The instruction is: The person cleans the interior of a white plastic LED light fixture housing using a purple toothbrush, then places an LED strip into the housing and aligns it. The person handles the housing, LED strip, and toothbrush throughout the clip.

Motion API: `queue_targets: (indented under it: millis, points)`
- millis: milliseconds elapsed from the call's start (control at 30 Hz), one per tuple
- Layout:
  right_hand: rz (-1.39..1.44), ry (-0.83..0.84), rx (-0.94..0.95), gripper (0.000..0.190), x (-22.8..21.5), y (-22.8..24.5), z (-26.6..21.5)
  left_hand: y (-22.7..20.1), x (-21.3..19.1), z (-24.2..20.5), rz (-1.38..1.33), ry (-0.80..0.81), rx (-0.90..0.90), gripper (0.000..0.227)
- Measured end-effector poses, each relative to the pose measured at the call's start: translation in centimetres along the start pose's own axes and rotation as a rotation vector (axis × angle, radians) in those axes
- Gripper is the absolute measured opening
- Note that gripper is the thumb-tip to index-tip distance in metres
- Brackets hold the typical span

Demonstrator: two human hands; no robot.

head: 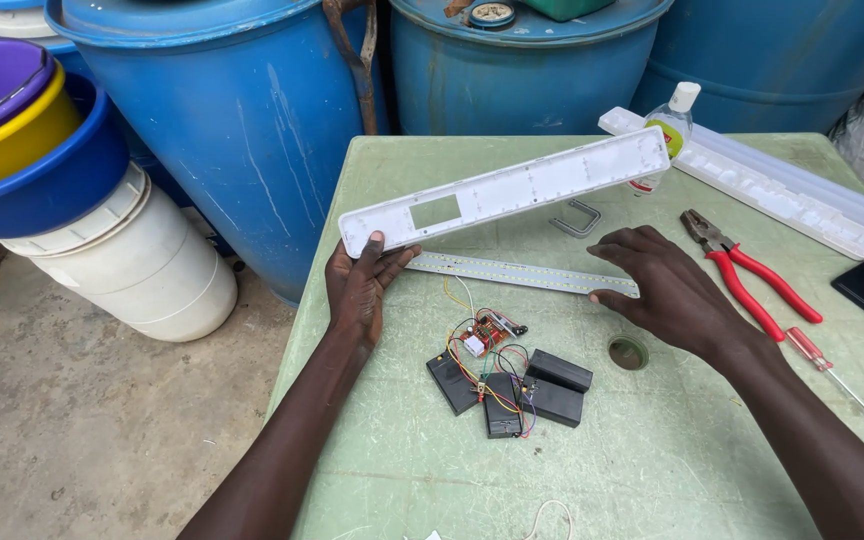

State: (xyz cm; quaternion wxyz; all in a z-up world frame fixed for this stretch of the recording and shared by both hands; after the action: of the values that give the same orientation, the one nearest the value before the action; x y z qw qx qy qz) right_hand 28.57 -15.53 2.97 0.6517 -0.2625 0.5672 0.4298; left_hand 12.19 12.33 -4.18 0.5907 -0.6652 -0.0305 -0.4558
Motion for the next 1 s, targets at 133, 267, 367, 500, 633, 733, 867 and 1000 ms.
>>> queue_targets:
  millis: [133,267,367,500,633,733,867,1000]
  points:
    - [0.034,0.149,0.121,0.054,1.2,1.9,0.6,-0.8,0.0,-0.8,0.0,0.066,-0.024,0.026]
    - [0.104,0.136,0.148,0.041,2.3,1.7,1.2,-0.7,-0.4,-0.8,-0.017,0.06,-0.033,0.026]
    - [0.136,0.142,0.166,0.038,2.2,1.7,1.3,-0.7,-1.0,-0.4,-0.034,0.054,-0.023,0.026]
    - [0.257,0.125,0.142,0.04,3.9,-1.2,1.1,-0.1,-2.7,0.8,-0.083,-0.057,0.014,0.058]
    - [0.381,0.051,0.137,0.037,2.6,-1.3,0.3,0.9,-4.9,2.2,-0.173,-0.121,0.025,0.053]
    - [0.402,0.028,0.197,0.04,1.9,-1.2,-0.5,1.1,-5.4,2.6,-0.222,-0.13,0.019,0.053]
    - [0.406,-0.05,0.186,0.039,1.7,-0.6,-1.1,1.7,-5.5,3.0,-0.301,-0.074,0.007,0.054]
    - [0.354,-0.063,0.222,0.043,2.6,-0.8,-1.2,2.0,-5.3,2.7,-0.277,-0.053,-0.061,0.047]
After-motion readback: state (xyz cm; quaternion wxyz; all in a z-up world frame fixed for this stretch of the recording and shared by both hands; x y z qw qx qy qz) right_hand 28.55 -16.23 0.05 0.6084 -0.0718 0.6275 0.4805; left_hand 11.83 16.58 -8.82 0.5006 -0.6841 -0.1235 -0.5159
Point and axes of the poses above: each hand's wrist, its own z-axis towards the middle knuckle, its own x-axis out of the palm, y = z × x, the point moved 6 cm from there along z, towards the middle knuckle, and after that the axes turned 7 degrees about x, right-handed, at the moved point
